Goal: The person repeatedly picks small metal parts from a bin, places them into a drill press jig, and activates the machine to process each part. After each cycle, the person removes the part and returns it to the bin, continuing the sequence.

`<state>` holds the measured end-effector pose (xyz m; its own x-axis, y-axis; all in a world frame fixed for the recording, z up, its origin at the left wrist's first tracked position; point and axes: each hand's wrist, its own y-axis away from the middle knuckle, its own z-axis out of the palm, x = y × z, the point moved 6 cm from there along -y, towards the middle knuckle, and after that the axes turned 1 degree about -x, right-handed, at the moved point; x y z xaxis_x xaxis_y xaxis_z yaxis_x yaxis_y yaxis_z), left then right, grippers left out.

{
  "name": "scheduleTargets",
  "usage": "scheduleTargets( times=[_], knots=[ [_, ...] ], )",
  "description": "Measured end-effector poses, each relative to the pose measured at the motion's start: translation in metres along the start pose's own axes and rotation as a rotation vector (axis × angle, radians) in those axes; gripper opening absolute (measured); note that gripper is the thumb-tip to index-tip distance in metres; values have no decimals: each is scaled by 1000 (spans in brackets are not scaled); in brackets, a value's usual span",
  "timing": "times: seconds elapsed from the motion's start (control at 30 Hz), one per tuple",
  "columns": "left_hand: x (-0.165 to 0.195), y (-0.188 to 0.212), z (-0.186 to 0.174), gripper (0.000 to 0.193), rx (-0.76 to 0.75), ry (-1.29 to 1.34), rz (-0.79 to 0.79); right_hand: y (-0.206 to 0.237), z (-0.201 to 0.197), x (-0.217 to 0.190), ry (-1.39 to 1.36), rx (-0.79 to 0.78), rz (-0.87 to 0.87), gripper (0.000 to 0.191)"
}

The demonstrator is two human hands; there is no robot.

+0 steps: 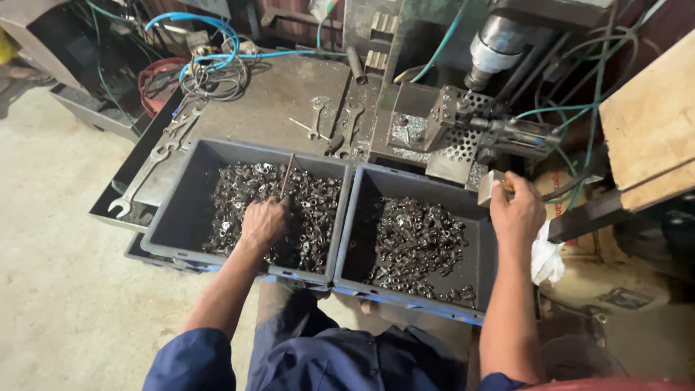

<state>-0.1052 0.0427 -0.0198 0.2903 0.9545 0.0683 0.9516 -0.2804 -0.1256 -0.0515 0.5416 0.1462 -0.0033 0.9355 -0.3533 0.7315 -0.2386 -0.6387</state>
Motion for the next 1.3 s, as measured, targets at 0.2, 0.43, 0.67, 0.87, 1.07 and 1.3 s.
scheduleTargets(
  times=[0.2, 0.43, 0.67, 0.87, 1.07, 1.3],
  knots=[
    [8, 7, -26, 17, 90, 68, -53, 15, -1, 8, 51, -8, -82, 40],
    [8, 37, -82, 28, 72, 279, -238, 34, -21, -2, -252, -98, -76, 48],
    [101, 58, -137, 22, 373, 767, -61, 157, 71, -100, -1254, -648, 470, 30],
    [205, 61, -138, 39, 361, 478, 482, 183, 100, -129, -1835, -763, 773, 26],
    [218, 62, -122, 52, 337, 481, 533, 180, 94, -73, -1635, -522, 812, 22],
    [116, 36, -86, 25, 450, 1360, -181, 148, 67, -40, -1685, -428, 908, 16]
  ],
)
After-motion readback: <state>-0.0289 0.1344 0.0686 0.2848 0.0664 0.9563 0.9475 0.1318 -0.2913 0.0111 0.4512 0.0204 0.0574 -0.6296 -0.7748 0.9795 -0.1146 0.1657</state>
